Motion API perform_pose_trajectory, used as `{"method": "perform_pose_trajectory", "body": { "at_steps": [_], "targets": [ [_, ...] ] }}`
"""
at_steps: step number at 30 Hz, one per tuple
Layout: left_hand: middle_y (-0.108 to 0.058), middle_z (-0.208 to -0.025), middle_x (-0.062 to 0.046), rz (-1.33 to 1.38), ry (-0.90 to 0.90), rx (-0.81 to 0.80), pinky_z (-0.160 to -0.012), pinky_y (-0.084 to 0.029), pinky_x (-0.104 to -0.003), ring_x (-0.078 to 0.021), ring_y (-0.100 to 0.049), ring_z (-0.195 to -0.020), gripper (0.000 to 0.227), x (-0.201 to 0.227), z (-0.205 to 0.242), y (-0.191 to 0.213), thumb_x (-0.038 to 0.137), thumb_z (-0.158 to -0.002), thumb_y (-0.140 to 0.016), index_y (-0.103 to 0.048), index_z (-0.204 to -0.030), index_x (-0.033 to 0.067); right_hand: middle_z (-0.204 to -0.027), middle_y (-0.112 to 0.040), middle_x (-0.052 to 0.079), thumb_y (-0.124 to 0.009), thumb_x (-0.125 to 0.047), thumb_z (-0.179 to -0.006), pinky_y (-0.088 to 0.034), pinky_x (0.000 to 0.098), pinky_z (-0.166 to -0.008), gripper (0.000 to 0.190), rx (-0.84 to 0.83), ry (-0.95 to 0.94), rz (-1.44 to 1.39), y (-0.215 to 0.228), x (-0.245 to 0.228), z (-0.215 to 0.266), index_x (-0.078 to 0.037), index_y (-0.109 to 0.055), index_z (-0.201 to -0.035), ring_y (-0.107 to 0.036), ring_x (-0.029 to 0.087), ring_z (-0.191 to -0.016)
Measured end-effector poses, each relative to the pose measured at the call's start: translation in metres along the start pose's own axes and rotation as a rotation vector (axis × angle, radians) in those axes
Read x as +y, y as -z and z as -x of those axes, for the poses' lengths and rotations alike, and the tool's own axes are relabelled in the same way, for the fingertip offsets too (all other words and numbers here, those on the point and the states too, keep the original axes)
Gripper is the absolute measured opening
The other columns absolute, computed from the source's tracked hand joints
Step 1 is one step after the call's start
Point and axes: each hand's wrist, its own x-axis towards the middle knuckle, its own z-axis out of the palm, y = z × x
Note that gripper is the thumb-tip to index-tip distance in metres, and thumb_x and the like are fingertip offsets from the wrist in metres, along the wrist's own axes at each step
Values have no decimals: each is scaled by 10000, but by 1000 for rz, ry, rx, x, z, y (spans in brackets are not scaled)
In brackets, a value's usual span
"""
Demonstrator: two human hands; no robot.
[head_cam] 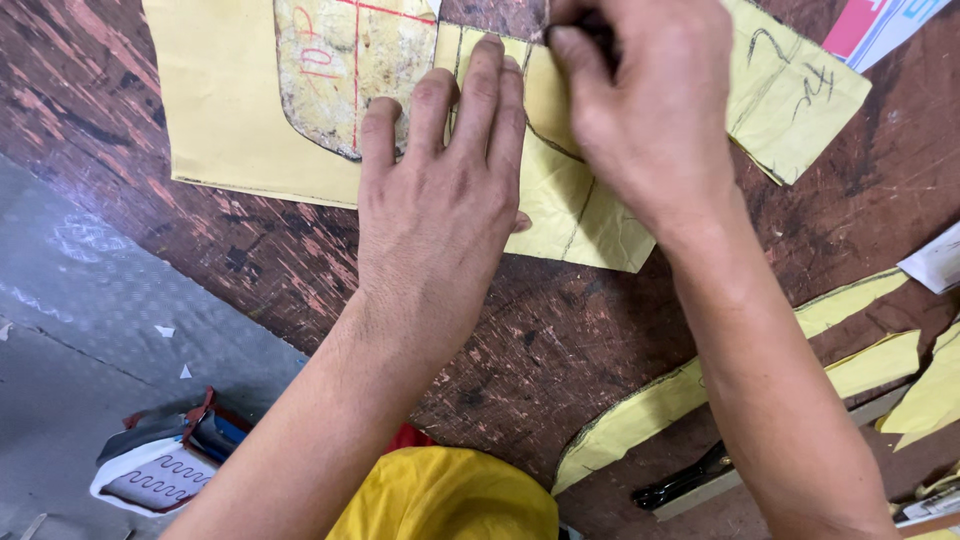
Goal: The person arranges several yellow paper pattern pieces on a wooden work table. They pick up, place, and align the pieces, occasionally adjusting their positions to fit together. The person uses their hands to smooth and position the patterns without using any tools.
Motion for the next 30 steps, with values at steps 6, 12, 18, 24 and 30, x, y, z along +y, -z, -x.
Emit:
{"method": "perform_pose_trajectory", "body": {
  "at_steps": [6,12,18,24,30],
  "targets": [
    [-370,-1543,-175,-18,-19,-21,-1078,-367,-556,-328,-417,-1328,1128,-1,-2,-1,535,-678,-849,-372,-1541,-12,-1015,-710,140,-657,138,-968,-544,396,-844,143,-17,14,-22,6,1,4,45,-672,-1075,-705,256,-931],
    [-370,-1566,-146,-3,-8,2,-1093,-367,-535,-310,-408,-1354,1130,-1,1,1,515,-682,-868,-380,-1560,-3,-968,-712,136,-747,87,-949,-533,409,-805,103,-21,12,29,1,-7,1,21,-692,-1006,-698,295,-905],
    [-365,-1555,-152,-15,-10,31,-1096,-360,-544,-316,-408,-1346,1133,-1,1,-3,529,-672,-862,-391,-1552,-7,-942,-702,145,-691,137,-892,-542,383,-779,173,-93,14,-47,5,-11,3,29,-710,-1026,-703,272,-871],
    [-377,-1569,-142,-35,-17,22,-1099,-359,-515,-308,-402,-1352,1095,-1,3,0,487,-717,-873,-396,-1569,-9,-950,-696,140,-711,124,-877,-536,398,-821,147,-185,71,11,12,-13,10,35,-723,-993,-697,286,-927],
    [-410,-1530,-136,-53,-18,61,-1085,-365,-512,-304,-407,-1341,1076,0,5,0,515,-734,-857,-414,-1560,-12,-892,-666,145,-772,72,-866,-512,404,-765,101,-245,66,82,19,-14,20,39,-733,-953,-673,307,-868]
  ]
}}
